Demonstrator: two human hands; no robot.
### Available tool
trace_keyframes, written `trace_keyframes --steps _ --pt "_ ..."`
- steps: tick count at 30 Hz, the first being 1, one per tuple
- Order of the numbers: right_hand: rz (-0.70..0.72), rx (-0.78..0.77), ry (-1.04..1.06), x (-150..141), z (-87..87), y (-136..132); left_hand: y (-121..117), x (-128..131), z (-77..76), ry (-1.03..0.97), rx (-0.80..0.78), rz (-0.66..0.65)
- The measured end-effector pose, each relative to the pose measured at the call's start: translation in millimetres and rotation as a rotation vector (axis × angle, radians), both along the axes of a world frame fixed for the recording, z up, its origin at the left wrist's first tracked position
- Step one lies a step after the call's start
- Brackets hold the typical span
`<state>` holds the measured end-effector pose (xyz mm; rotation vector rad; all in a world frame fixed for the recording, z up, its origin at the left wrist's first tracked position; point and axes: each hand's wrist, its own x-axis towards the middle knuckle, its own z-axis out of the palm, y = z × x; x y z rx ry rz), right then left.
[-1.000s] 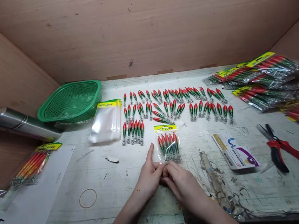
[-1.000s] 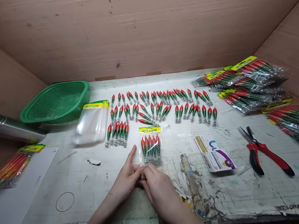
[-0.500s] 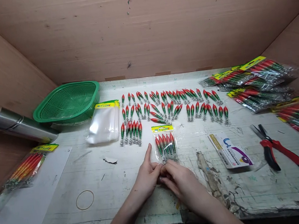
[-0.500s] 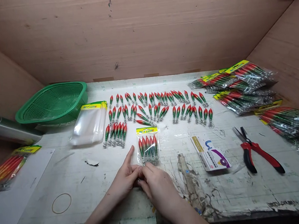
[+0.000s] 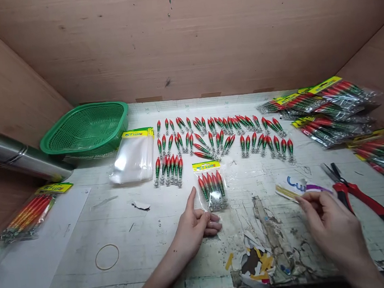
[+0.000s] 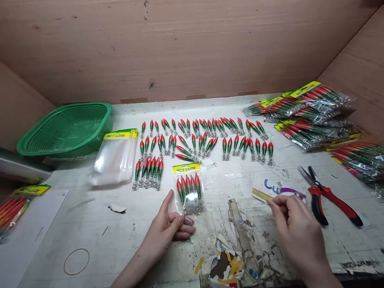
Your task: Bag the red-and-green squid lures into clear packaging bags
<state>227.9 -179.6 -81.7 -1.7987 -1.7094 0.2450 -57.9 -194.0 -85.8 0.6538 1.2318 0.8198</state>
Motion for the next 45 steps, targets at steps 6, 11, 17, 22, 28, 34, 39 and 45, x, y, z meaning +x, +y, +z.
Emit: trace_keyframes --steps 6,11,17,22,28,34,39,45 --pt "0.577 0.390 -0.443 -28 8.2 8 -6 -43 -1.3 0.902 0.914 -0.299" --pt "1.068 0.571 -0.520 -80 2.5 20 10 -46 -2.1 1.327 1.696 -0.580" --pt "1.052 0.521 -0.407 -81 -9.1 32 11 -41 -15.2 1.384 1.541 -0.469" --pt "1.142 0.533 -0.411 -83 -10.6 32 21 -50 -11.8 1.095 1.595 -0.711" --pt "1.077 0.509 -0.342 -82 -17.6 31 23 -43 -9.4 1.218 1.532 -0.754" --pt "0.946 0.302 -0.129 -84 -21.5 32 19 -29 -15.0 1.312 1.355 -0.417" --pt "0.725 0.104 0.186 -92 -16.7 34 25 -28 -12.8 1.129 1.322 -0.335" --pt "0.650 -0.041 0.287 -92 -16.5 26 27 -28 -15.0 1.023 1.442 -0.330"
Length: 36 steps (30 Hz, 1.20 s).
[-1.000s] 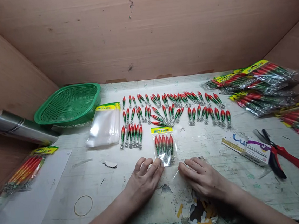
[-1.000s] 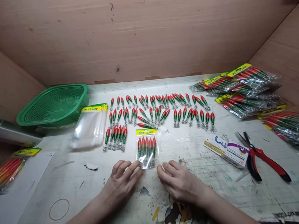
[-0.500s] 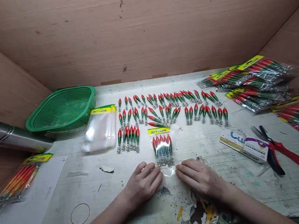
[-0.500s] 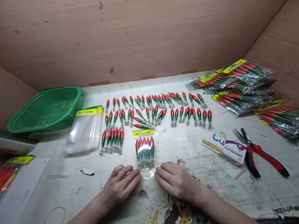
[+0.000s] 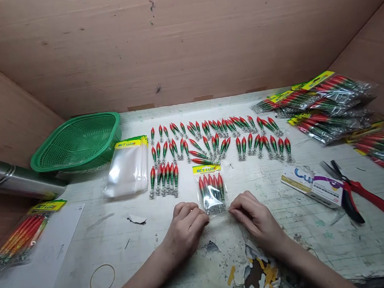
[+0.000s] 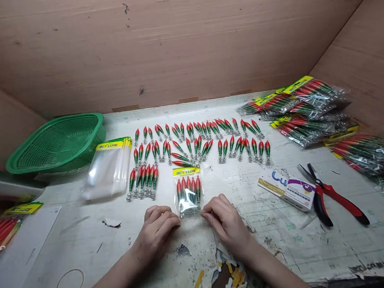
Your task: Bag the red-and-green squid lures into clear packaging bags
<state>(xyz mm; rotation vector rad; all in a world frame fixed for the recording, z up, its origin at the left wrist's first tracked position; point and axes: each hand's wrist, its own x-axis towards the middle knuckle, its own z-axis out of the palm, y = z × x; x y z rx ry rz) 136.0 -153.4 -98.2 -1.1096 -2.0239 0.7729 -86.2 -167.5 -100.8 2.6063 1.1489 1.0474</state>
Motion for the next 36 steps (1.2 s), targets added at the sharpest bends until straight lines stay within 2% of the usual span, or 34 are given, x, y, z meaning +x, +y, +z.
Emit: trace_keyframes --steps 6,8,11,16,20,24,27,31,36 --pt "-0.083 -0.037 -0.064 -5 -5.8 -20 -19 9 1.1 -0.057 -0.235 0.199" --pt "-0.112 -0.035 -0.056 -7 -6.6 -22 -22 8 2.6 -0.096 -0.290 0.220" --pt "-0.094 -0.030 -0.031 -7 -4.7 -21 -21 4 4.7 -0.117 -0.305 0.165" --pt "0.048 -0.058 -0.003 3 2.5 -20 -21 -7 5.3 -0.117 -0.275 0.036" --pt "0.011 -0.055 -0.011 4 9.3 -20 -19 -17 10.4 -0.206 -0.414 -0.004" --pt "0.017 0.116 -0.147 -10 13.9 -18 -8 -15 17.8 0.053 -0.438 -0.071" --pt "0.014 0.220 -0.264 -27 12.4 -15 0 -8 16.8 0.200 -0.423 -0.101" --pt "0.008 0.199 -0.288 -41 7.3 -11 3 -4 9.8 0.232 -0.416 -0.094" --pt "0.000 0.145 -0.270 -42 4.3 -10 2 -6 4.8 0.250 -0.377 -0.089"
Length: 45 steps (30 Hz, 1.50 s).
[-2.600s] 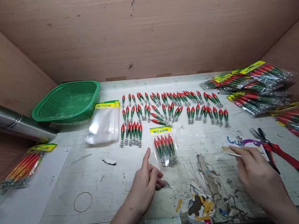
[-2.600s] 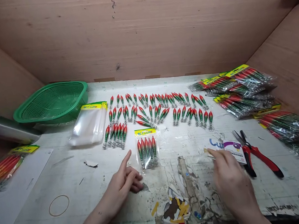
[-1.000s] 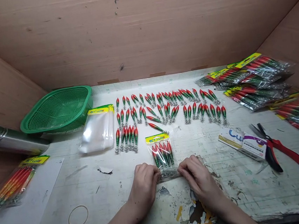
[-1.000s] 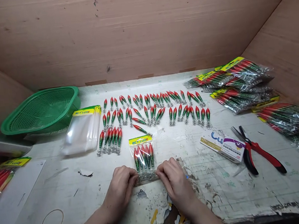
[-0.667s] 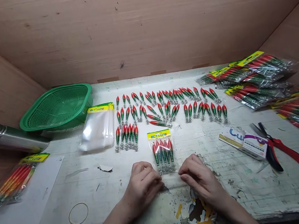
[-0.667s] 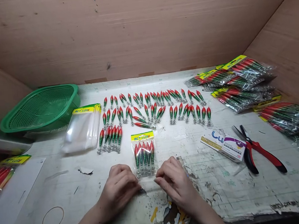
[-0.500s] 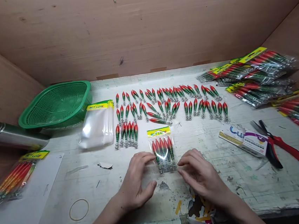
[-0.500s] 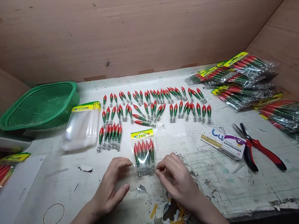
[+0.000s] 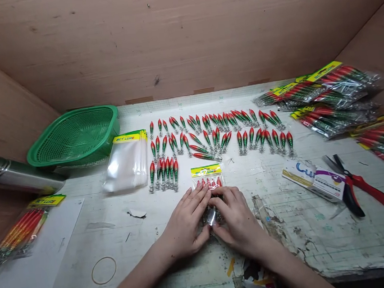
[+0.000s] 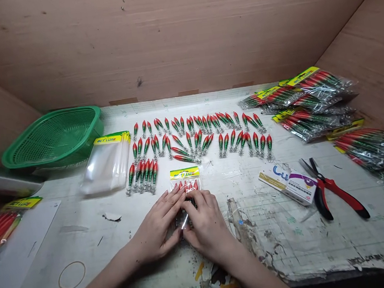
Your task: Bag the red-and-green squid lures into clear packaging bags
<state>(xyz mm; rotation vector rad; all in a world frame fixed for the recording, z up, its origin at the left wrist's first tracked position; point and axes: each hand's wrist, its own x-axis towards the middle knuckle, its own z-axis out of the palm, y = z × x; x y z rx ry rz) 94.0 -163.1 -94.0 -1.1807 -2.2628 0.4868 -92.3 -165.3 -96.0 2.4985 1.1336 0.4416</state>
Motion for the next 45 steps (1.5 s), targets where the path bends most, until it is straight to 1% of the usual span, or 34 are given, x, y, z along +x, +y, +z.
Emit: trace_keyframes --steps 9,14,16,19,21,24,26,27,29,30,31,32,35,37,39,42,43,45 --pt "-0.030 -0.031 0.036 1 -1.4 0 3 -1 0.2 -0.034 0.009 0.023" --pt "-0.052 -0.013 0.054 -2 -1.7 0 5 4 0.7 -0.027 0.017 0.036" --pt "-0.041 0.000 0.032 2 0.8 -2 3 1 4.1 -0.005 0.023 0.026" --pt "0.029 0.028 -0.016 24 4.9 -6 -3 -17 9.5 0.047 0.039 -0.022" --pt "0.062 0.101 -0.042 45 5.9 -9 -9 -33 10.5 0.082 0.100 -0.045" --pt "0.131 0.285 -0.122 67 5.1 -10 -16 -47 9.6 0.118 0.332 -0.087" --pt "0.246 0.404 -0.167 69 5.2 -9 -18 -45 10.5 0.121 0.473 -0.179" --pt "0.305 0.445 -0.170 67 5.4 -8 -18 -41 11.5 0.113 0.518 -0.235" --pt "0.398 0.480 -0.131 59 5.5 -6 -17 -31 13.2 0.073 0.556 -0.313" --pt "0.422 0.467 -0.095 56 5.0 -6 -17 -26 13.2 0.035 0.558 -0.321" --pt "0.425 0.435 -0.050 53 3.9 -7 -18 -21 12.2 -0.016 0.545 -0.299" --pt "0.412 0.392 0.002 52 2.3 -8 -19 -18 10.3 -0.075 0.510 -0.248" --pt "0.319 0.254 0.109 52 -2.9 -12 -25 -10 1.5 -0.257 0.326 -0.019" --pt "0.294 0.231 0.106 52 -4.2 -15 -30 -6 -3.9 -0.320 0.237 0.097" --pt "0.318 0.266 0.076 52 -3.3 -17 -33 -3 -7.2 -0.326 0.234 0.126" --pt "0.340 0.262 0.089 50 -1.7 -18 -34 -2 -8.6 -0.299 0.276 0.091" --pt "0.322 0.226 0.121 50 -1.8 -18 -34 -1 -8.2 -0.303 0.273 0.094" --pt "0.242 0.098 0.192 49 -3.0 -19 -34 2 -6.6 -0.317 0.233 0.153"
